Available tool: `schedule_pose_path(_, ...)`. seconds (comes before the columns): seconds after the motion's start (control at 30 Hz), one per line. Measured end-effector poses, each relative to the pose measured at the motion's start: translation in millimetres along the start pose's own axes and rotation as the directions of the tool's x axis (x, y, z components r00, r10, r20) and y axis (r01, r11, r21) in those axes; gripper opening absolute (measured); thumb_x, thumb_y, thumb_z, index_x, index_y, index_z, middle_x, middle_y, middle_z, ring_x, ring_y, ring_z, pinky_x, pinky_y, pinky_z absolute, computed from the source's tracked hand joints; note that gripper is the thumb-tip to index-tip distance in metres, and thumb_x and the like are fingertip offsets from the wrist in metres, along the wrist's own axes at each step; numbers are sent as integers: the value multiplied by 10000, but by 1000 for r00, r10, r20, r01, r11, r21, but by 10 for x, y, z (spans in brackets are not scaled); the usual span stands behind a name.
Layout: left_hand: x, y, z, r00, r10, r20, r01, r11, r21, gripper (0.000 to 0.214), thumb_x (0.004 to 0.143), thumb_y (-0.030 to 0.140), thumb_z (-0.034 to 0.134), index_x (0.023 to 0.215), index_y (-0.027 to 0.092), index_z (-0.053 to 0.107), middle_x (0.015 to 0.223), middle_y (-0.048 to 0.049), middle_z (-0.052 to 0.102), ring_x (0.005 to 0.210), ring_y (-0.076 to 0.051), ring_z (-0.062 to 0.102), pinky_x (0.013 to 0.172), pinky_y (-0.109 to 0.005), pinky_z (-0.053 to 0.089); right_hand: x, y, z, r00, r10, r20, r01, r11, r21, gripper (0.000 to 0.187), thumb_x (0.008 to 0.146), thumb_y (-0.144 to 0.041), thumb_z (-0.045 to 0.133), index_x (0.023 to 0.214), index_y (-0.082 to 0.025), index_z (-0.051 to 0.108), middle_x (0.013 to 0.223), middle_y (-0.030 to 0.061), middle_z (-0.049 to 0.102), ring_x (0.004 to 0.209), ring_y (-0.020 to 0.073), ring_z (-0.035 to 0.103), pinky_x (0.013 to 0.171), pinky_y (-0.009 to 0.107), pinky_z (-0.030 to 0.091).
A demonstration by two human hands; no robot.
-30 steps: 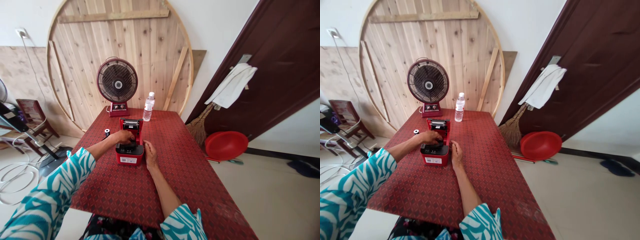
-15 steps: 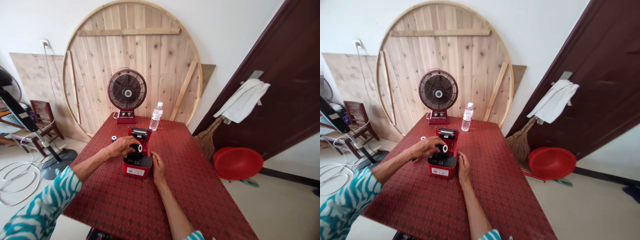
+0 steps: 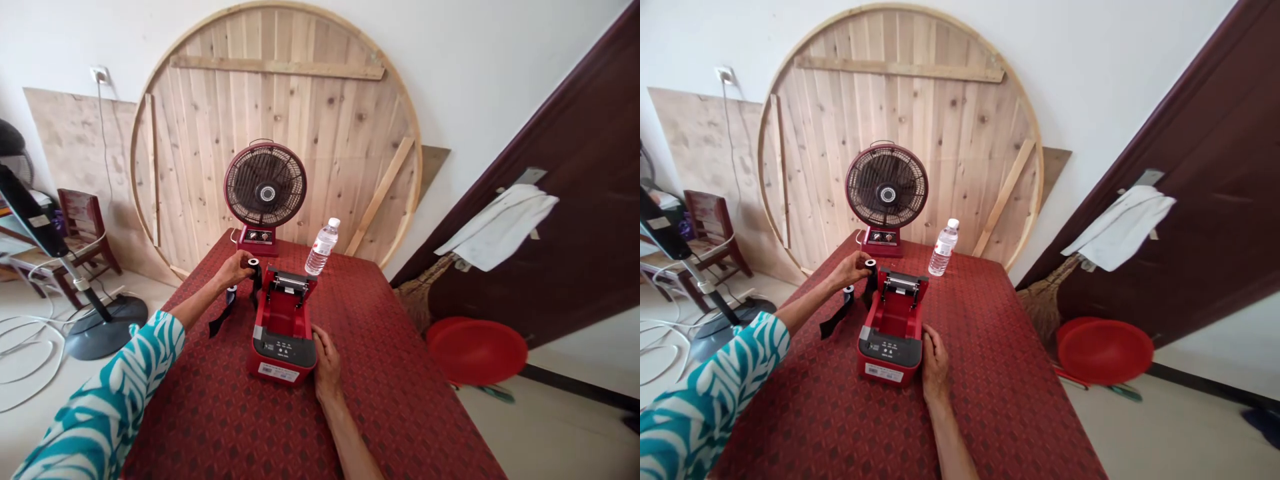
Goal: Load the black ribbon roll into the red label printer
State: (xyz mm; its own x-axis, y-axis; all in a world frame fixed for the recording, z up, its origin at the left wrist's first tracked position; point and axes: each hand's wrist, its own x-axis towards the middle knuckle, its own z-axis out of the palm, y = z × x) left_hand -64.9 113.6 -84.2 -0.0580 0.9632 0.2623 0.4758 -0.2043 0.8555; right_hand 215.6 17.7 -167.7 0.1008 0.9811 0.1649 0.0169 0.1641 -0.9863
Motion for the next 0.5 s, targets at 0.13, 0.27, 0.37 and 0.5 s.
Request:
schedule_pose_path(0.13, 129, -82, 81, 998, -56, 38, 44, 960, 275, 297, 602, 94, 619, 863, 185, 511, 803, 2, 644, 772, -157, 613, 703, -259, 469, 4, 2, -13, 1000, -6, -1, 6, 999, -33, 375, 763, -501, 549, 980, -230, 690, 1040, 58, 706, 989, 247, 624, 854, 369, 469)
schedule_pose_path(0.27, 161, -192, 108, 992, -99, 81, 70, 952, 299, 274, 571, 85, 618, 814, 175, 529, 717, 11, 627, 720, -170, 607, 675, -261, 459, -3, -2, -12, 1000, -1, -5, 1, 999, -35, 363, 772, -488, 545, 986, -231, 686, 1037, 56, 704, 988, 242, 624, 859, 369, 466)
schedule_pose_path(0.37, 173, -220, 80, 989, -108, 99, 79, 961, 264, 345, 569, 96, 635, 898, 161, 552, 785, -13, 653, 746, -177, 623, 685, -264, 472, -15, -17, 3, 1000, -10, -10, 10, 999, -38, 350, 779, -470, 540, 983, -225, 686, 1027, 55, 705, 964, 232, 625, 859, 364, 462)
schedule_pose_path(0.5, 150, -142, -105, 987, -114, 117, 90, 977, 194, 469, 617, 191, 657, 1070, 138, 546, 911, -66, 682, 805, -190, 648, 715, -283, 503, -12, -27, 26, 999, -37, -10, 36, 999, -27, 345, 788, -452, 536, 990, -215, 684, 1049, 57, 701, 982, 227, 616, 871, 361, 455)
